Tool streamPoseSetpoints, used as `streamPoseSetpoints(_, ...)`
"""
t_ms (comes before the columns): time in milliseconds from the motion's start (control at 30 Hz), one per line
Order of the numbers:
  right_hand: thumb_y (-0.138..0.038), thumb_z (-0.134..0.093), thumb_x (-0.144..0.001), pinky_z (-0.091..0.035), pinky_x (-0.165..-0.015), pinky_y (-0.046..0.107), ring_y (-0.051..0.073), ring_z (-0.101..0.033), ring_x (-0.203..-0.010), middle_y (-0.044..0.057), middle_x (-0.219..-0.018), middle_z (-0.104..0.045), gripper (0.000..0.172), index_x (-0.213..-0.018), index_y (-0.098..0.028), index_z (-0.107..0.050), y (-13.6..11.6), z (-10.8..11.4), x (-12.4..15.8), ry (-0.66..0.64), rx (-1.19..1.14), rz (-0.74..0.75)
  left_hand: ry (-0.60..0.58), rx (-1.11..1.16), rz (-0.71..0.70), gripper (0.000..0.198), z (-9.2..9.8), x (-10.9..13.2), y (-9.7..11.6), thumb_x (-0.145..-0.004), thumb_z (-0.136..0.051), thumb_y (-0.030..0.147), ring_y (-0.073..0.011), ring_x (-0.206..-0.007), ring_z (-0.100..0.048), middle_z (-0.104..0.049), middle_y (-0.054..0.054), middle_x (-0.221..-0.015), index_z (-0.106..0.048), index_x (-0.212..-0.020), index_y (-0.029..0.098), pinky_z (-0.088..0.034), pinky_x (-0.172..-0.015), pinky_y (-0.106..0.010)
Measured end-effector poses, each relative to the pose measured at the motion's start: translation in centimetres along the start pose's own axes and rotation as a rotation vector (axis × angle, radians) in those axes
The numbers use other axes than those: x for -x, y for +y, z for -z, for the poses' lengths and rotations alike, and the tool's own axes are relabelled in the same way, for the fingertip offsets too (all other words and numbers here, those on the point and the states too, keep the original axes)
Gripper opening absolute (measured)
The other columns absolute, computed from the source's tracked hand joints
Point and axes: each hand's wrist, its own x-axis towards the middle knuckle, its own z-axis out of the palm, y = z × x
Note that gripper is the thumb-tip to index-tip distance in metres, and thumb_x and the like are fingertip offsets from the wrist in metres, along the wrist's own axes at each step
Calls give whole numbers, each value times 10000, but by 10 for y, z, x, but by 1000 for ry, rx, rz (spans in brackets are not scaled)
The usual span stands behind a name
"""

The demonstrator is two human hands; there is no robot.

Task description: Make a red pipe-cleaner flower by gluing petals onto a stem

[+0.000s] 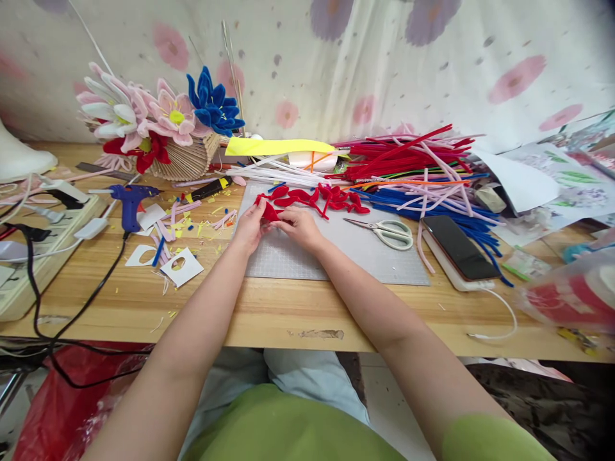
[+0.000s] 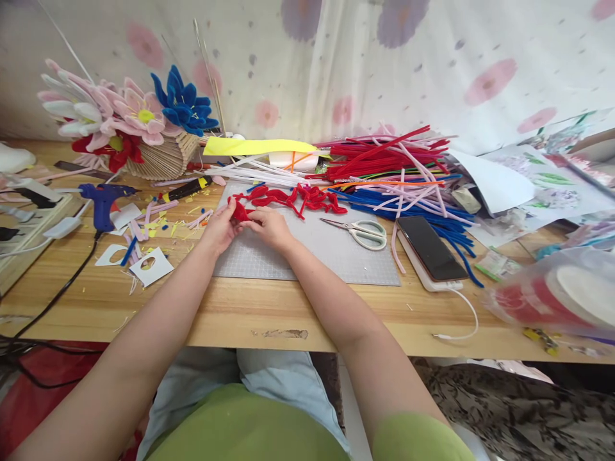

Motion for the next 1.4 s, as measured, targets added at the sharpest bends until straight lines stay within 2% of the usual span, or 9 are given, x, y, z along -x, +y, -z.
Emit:
streamPoseSetpoints(100,-491,-562,-822,-373,-626,243,125,-503,-653,7,-671,-578,361,-730,-158,-666,6,1,1,-103,-243,-69,26,-115,-73,343,10,-5,2,-568,-803,407,-73,-518,-559,-649,3,-649,-620,-712,155,-426,-442,-161)
streamPoseSetpoints(267,-553,-598,-756,-393,-623,245,115,-499,-632,-13,-639,-556,404,-711,-157,-665,6,4,3,-261,-464,-96,-5,-138,-50,311,12,-4,3,-525,-830,307,-78,-522,-561,-626,11,-597,-613,-663,131,-460,-479,-179)
streamPoseSetpoints(533,-627,-590,-732,-412,-665,270,125,-500,-670,9,-671,-546,475,-630,-165,-630,-2,5,0,-129,-504,-14,-71,-23,130,181,4,1,4,-666,-754,199,-49,-433,-513,-603,16,-536,-588,-641,129,-441,-440,-154)
streamPoseSetpoints(733,-633,-587,-732,-393,-656,272,129,-482,-678,14,-651,-540,484,-642,-161,-642,0,3,-1,-86,-507,-19,17,64,184,167,-1,1,1,-760,-674,150,-32,-434,-505,-577,14,-517,-584,-621,124,-437,-454,-126)
streamPoseSetpoints(900,-602,-626,-709,-382,-671,268,132,-495,-705,16,-679,-582,450,-683,-155,-670,-5,12,1,-123,-566,-121,22,158,272,141,-3,1,5,-737,-693,136,0,-406,-440,-553,25,-523,-588,-643,121,-259,-346,-92)
streamPoseSetpoints(1033,-571,-613,-730,-389,-710,276,132,-522,-722,21,-705,-623,443,-738,-137,-705,-7,18,2,-244,-614,-226,26,21,87,215,-3,3,3,-626,-782,193,-12,-408,-434,-546,36,-516,-577,-622,125,-217,-344,-123)
streamPoseSetpoints(1133,-532,-655,-706,-395,-756,282,135,-546,-749,33,-753,-662,403,-746,-136,-713,-6,17,2,-233,-674,-292,8,-61,-43,252,-2,3,-2,-587,-800,264,-32,-438,-474,-574,30,-545,-594,-643,130,-234,-366,-143)
streamPoseSetpoints(1233,-491,-693,-668,-392,-762,277,136,-553,-761,36,-756,-677,358,-749,-143,-723,-4,12,1,-228,-770,-343,-12,-73,-76,270,-2,1,-6,-578,-795,298,-38,-426,-469,-571,33,-541,-592,-651,136,-229,-373,-160)
streamPoseSetpoints(1400,-464,-660,-672,-357,-640,260,115,-505,-656,37,-687,-664,326,-675,-144,-721,-4,9,-1,-195,-829,-508,-57,-67,-51,288,-2,1,-6,-558,-798,295,-43,-412,-475,-577,30,-557,-573,-644,137,-212,-365,-171)
